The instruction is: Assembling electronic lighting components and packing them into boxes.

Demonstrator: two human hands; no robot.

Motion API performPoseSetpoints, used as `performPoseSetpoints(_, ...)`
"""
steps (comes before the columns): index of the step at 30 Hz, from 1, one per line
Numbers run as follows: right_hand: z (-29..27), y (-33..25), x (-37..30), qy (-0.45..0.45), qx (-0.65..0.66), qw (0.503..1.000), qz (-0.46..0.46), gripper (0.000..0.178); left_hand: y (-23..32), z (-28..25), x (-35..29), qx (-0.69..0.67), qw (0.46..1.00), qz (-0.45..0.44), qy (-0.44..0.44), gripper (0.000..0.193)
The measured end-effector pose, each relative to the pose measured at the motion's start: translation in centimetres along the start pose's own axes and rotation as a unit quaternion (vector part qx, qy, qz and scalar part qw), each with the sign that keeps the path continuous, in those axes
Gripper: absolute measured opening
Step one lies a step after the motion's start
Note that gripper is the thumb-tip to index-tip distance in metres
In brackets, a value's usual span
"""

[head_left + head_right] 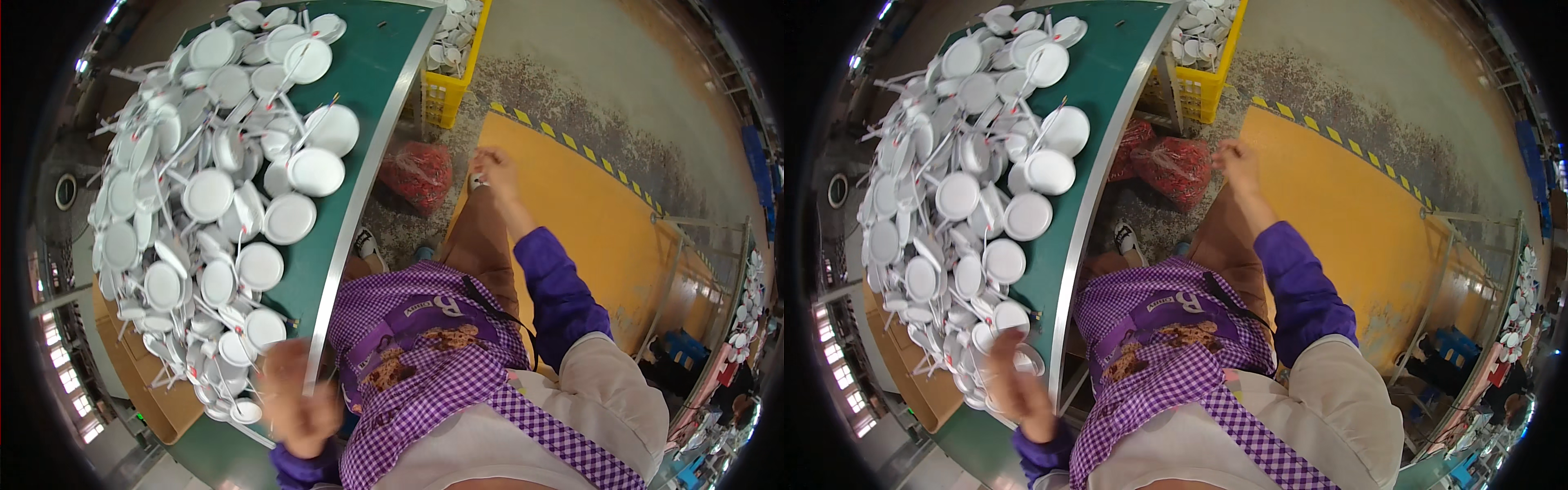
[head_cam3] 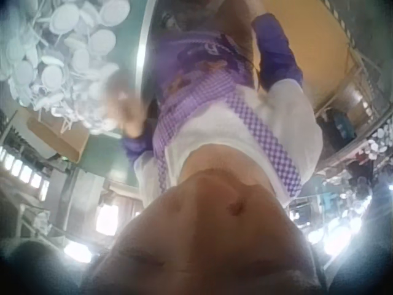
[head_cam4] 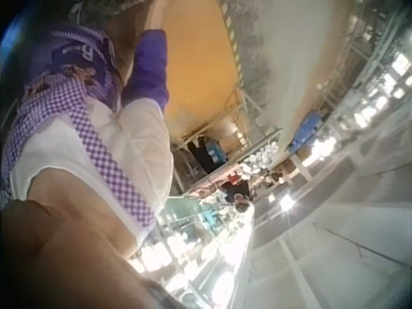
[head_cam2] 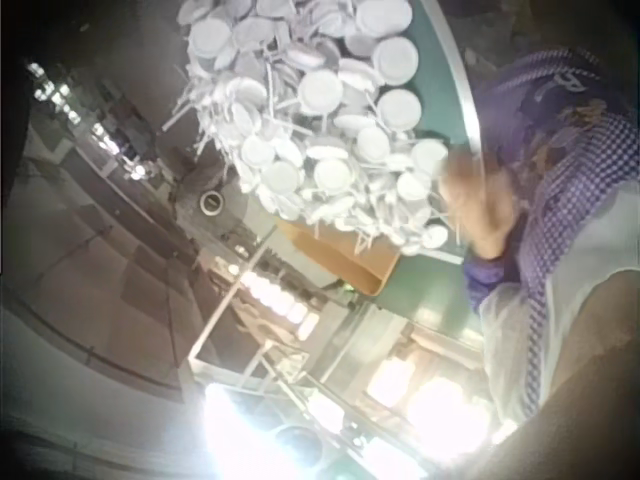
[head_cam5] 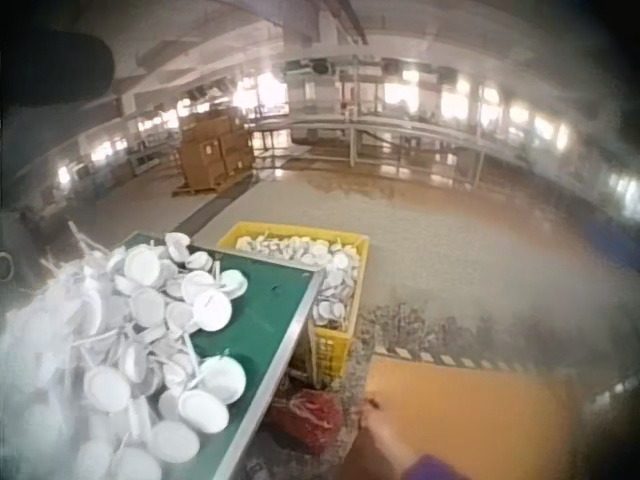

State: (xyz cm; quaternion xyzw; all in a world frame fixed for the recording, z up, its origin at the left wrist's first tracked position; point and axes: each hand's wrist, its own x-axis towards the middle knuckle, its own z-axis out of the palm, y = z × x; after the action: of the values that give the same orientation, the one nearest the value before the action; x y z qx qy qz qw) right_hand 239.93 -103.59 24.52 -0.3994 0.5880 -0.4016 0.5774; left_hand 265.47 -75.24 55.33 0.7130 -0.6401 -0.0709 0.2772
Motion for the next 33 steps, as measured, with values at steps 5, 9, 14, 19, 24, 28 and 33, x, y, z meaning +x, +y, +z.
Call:
performPoseSetpoints(5, 0.4, 11.4, 3.7, -0.029, -0.292, 0.942, -0.166, 0.017, -1.1, 20.0, 6.0, -0.336, 0.912, -0.122, -0.201, 0.014)
performPoseSetpoints(9, -1.0, 11.8, 4.1, -0.089, -0.471, 0.857, -0.188, 0.015, -9.6, 34.9, 8.5, -0.441, 0.795, -0.38, -0.17, 0.019)
performPoseSetpoints(14, -3.9, 10.9, 6.0, -0.07, -0.448, 0.879, -0.149, 0.01, -18.1, 47.9, 12.4, -0.282, 0.781, -0.539, -0.142, 0.017)
performPoseSetpoints(19, -7.8, 10.9, 6.5, -0.056, -0.432, 0.898, -0.067, 0.011, -24.2, 57.0, 17.1, -0.193, 0.77, -0.591, -0.139, 0.024)
performPoseSetpoints(24, -7.7, 10.9, 6.8, -0.066, -0.385, 0.921, 0.003, 0.016, -31.8, 61.5, 20.6, -0.1, 0.777, -0.588, -0.201, 0.036)
performPoseSetpoints(28, -9.0, 11.2, 6.9, -0.072, -0.411, 0.907, 0.056, 0.016, -33.1, 65.2, 20.4, -0.221, 0.735, -0.595, -0.239, 0.045)
performPoseSetpoints(33, -9.1, 12.3, 6.2, -0.071, -0.436, 0.895, 0.067, 0.016, -31.0, 67.5, 22.3, -0.223, 0.697, -0.573, -0.369, 0.049)
